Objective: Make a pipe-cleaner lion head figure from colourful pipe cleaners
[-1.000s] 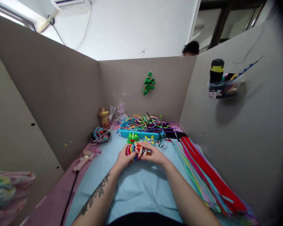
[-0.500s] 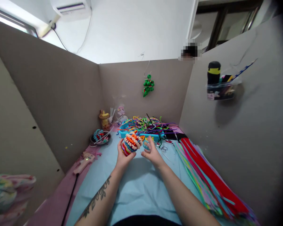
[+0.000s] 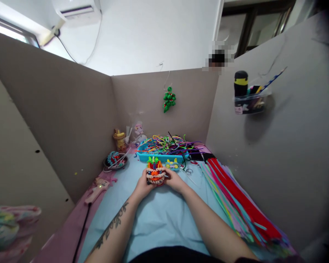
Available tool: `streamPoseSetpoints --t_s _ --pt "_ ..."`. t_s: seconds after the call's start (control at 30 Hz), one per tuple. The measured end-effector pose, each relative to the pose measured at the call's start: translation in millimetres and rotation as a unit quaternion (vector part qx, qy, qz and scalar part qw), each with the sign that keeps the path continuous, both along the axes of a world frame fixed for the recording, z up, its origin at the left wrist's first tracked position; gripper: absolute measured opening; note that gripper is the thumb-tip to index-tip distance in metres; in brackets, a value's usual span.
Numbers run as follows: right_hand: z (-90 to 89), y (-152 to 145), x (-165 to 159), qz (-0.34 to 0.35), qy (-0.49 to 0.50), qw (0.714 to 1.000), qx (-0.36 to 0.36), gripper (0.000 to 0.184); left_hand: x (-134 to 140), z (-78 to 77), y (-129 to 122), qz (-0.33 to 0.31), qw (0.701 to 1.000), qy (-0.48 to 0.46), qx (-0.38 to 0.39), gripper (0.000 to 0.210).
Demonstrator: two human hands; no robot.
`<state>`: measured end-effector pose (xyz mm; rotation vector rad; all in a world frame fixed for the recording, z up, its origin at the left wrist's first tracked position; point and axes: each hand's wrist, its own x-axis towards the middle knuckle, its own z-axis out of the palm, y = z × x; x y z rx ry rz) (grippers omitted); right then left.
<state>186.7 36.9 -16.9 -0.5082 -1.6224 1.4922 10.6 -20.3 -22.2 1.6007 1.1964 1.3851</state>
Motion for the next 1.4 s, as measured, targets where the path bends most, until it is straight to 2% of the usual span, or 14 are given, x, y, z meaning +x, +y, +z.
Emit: streamPoseSetpoints --t_s 0.13,0.23,0.33,0.47,0.53,0.7,0.8,0.93,1.0,1.1,1.23,1.3,1.4 --pt "-11.3 7 0 0.001 -0.001 1.0 -0.024 0.071 -3 -2.3 2 0.011 1.0 0.026 0.007 0.083" --pt "-14.2 11 5 -0.017 0.008 0.998 -0.053 0.083 -3 -4.7 6 0.01 1.0 -0.001 -0.002 0.093" --pt "-13.8 12 11 -0.025 0.006 0.997 -0.077 0.09 -2 -9.0 11 -0.005 0.999 -0.04 -0.009 0.093" --pt "-13.2 12 14 -0.053 0.003 0.995 -0.085 0.09 -2 -15.7 19 -0.02 0.995 -0.094 -0.016 0.097" --pt "-13.3 12 12 -0.064 0.002 0.995 -0.08 0.085 -3 -16.4 20 -0.019 0.995 -0.1 -0.019 0.091" --pt "-13.2 9 2 -0.069 -0.006 0.997 -0.027 0.063 -2 -5.0 14 0.009 1.0 -0.015 -0.003 0.059" --pt "-14.6 7 -3 -0.082 -0.023 0.996 0.004 0.056 -3 2.0 8 0.031 0.999 0.006 0.01 0.055" --pt "-16.6 6 -3 -0.09 -0.07 0.993 0.009 0.049 -5 1.9 6 0.007 1.0 0.017 -0.025 0.054" --pt "-15.1 6 0 -0.075 -0.059 0.995 -0.006 0.056 -6 -0.1 7 0.01 0.999 0.011 -0.033 0.056" --pt "-9.8 5 4 -0.041 -0.004 0.998 -0.037 0.077 -6 -1.1 8 0.004 0.999 -0.023 -0.032 0.064" --pt "-2.5 1 4 -0.031 0.037 0.998 -0.045 0.087 -2 6.0 4 -0.081 0.991 -0.101 -0.028 0.085" --pt "-0.5 -2 1 -0.023 0.036 0.998 -0.046 0.087 1 11.7 1 -0.101 0.988 -0.112 -0.02 0.08" --pt "0.2 -4 -2 -0.016 0.04 0.997 -0.07 0.083 3 18.5 -2 -0.076 0.992 -0.101 -0.007 0.065"
